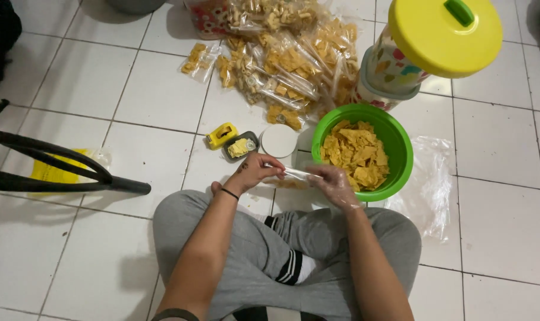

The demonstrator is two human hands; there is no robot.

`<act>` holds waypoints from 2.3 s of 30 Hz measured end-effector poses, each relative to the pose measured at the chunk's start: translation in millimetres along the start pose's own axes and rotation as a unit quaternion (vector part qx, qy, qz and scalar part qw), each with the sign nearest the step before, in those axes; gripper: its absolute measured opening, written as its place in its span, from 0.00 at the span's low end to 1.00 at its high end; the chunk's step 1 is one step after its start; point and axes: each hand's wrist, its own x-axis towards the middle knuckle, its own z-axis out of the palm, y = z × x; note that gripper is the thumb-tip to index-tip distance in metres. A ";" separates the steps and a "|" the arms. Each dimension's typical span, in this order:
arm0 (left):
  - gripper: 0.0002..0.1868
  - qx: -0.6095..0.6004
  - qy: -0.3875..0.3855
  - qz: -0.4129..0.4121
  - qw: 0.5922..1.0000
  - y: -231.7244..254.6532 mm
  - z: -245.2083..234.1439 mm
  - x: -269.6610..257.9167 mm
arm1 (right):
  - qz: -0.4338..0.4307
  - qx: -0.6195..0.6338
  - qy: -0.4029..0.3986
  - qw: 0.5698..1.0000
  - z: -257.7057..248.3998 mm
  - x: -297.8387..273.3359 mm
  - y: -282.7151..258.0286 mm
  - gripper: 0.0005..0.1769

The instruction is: Packing chips from a bowl into small plastic bags and weighing them on a digital scale.

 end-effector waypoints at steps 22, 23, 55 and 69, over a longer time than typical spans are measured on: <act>0.06 0.238 -0.026 -0.100 0.966 25.2 17.3 -18.6 | 0.114 -0.187 -0.127 0.967 22.2 -5.1 32.5 0.09; 0.05 0.279 -0.025 -0.095 0.955 32.2 15.1 -20.8 | 0.107 -0.182 -0.135 0.968 22.2 -4.5 29.4 0.08; 0.06 -0.212 0.134 0.030 0.968 14.7 11.2 8.1 | -0.129 0.199 0.074 0.969 0.2 20.0 32.6 0.11; 0.16 -0.116 0.096 0.048 0.987 -9.1 2.4 18.0 | 0.053 0.072 0.114 0.989 0.4 22.0 5.6 0.19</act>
